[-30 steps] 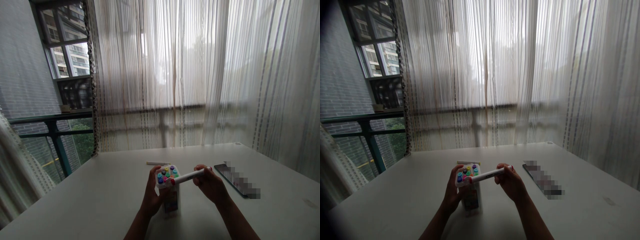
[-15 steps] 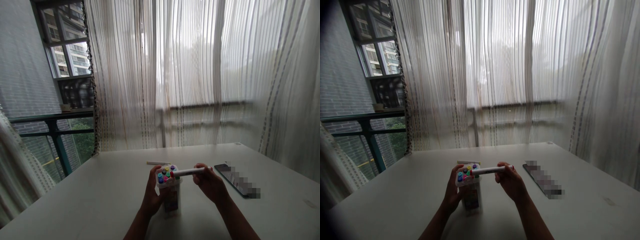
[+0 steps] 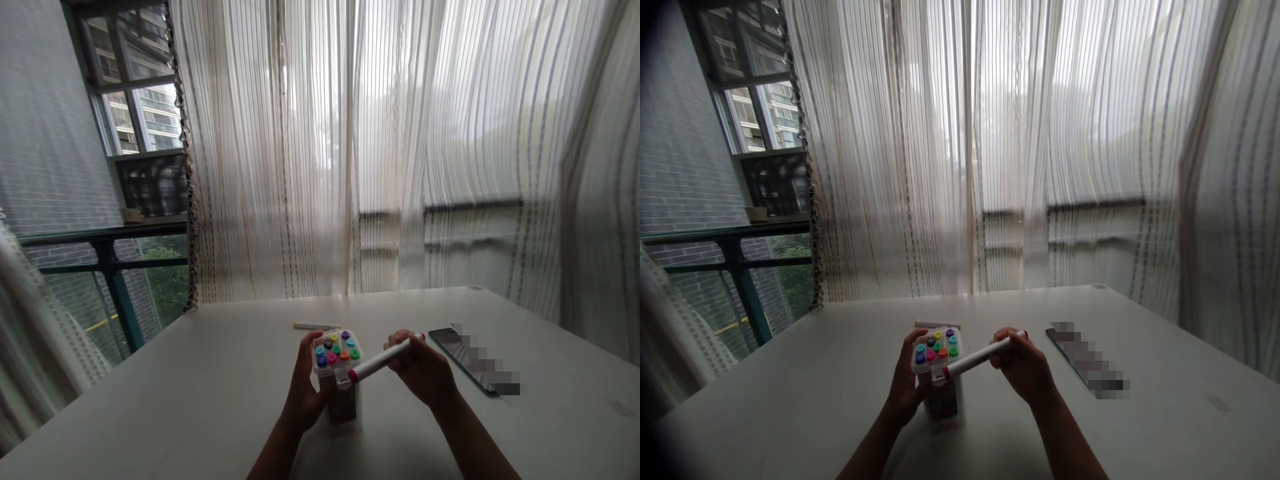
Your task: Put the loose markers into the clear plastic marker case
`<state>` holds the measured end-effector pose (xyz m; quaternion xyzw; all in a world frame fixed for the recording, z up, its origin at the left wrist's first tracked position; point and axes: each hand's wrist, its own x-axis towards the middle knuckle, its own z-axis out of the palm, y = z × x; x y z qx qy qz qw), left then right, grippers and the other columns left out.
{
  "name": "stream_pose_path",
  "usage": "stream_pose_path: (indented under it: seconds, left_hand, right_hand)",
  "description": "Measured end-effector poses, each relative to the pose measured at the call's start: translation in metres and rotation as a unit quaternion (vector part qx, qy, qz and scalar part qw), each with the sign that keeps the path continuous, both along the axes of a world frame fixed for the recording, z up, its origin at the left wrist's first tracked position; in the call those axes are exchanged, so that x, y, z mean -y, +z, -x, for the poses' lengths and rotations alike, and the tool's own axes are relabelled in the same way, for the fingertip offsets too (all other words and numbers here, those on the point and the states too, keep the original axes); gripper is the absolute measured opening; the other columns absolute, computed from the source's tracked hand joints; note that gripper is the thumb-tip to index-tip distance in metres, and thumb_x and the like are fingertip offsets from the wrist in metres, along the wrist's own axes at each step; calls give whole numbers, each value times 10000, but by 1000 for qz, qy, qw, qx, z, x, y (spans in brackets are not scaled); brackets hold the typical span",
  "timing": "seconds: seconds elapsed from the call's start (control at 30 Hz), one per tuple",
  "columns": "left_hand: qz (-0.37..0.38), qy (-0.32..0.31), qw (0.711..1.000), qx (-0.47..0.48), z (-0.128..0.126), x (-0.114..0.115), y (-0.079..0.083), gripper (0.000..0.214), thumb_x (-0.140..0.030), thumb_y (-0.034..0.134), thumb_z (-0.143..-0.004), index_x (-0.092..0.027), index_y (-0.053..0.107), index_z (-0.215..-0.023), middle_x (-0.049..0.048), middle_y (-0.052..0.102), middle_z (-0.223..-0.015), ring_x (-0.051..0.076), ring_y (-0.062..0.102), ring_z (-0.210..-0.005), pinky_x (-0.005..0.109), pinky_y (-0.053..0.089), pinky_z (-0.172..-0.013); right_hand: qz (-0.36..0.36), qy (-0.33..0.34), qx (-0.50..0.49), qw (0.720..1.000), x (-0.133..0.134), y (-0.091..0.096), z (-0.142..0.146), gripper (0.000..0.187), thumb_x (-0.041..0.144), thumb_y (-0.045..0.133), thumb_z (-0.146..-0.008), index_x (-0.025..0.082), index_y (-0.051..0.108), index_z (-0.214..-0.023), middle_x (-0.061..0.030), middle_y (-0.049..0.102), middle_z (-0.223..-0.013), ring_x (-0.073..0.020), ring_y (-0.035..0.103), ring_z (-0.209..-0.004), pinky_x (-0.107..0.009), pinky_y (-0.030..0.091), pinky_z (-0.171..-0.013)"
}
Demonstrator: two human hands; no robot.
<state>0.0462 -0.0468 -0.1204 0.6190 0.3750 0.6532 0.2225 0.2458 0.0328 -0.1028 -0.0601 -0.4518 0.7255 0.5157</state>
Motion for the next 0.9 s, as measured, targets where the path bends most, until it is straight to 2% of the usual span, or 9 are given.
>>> stream_pose_path:
  seconds: [0.2,0.4,0.57,0.9]
  left_hand:
    - [5,-31,999,18,1,1,2,684,-552,600,-670,-204,322,-1189,113,490,-1133,282,529,-979,393,416,-837]
    - [-1,-18,1000,10,1,1,2,653,-526,608,-678,-201,342,-1179,105,486,-1132,271,531,-983,377,414,-843]
    - [15,-19,1000,16,-1,3,4,603,-453,622,-700,-218,337,-1176,95,493,-1128,257,547,-964,375,431,-834]
    - [-2,-5,1000,7,0,2,4,613,-481,625,-686,-208,371,-1172,90,492,-1131,265,523,-994,370,404,-857]
  right_hand:
    - [-3,8,13,1000,2,3,2,189,341,607,-714,167,641,-648,-2,448,-525,-118,408,-523,-258,310,-466]
    - [3,0,13,1000,0,0,2,191,364,631,-703,177,671,-694,0,476,-519,-128,466,-527,-258,339,-491]
    - [20,-14,0,1000,1,0,1,200,374,677,-663,180,686,-711,-9,515,-570,-113,433,-527,-261,361,-496]
    - [16,0,-7,1000,-1,-1,0,227,402,670,-670,197,687,-765,-10,551,-597,-120,481,-531,-263,364,-499]
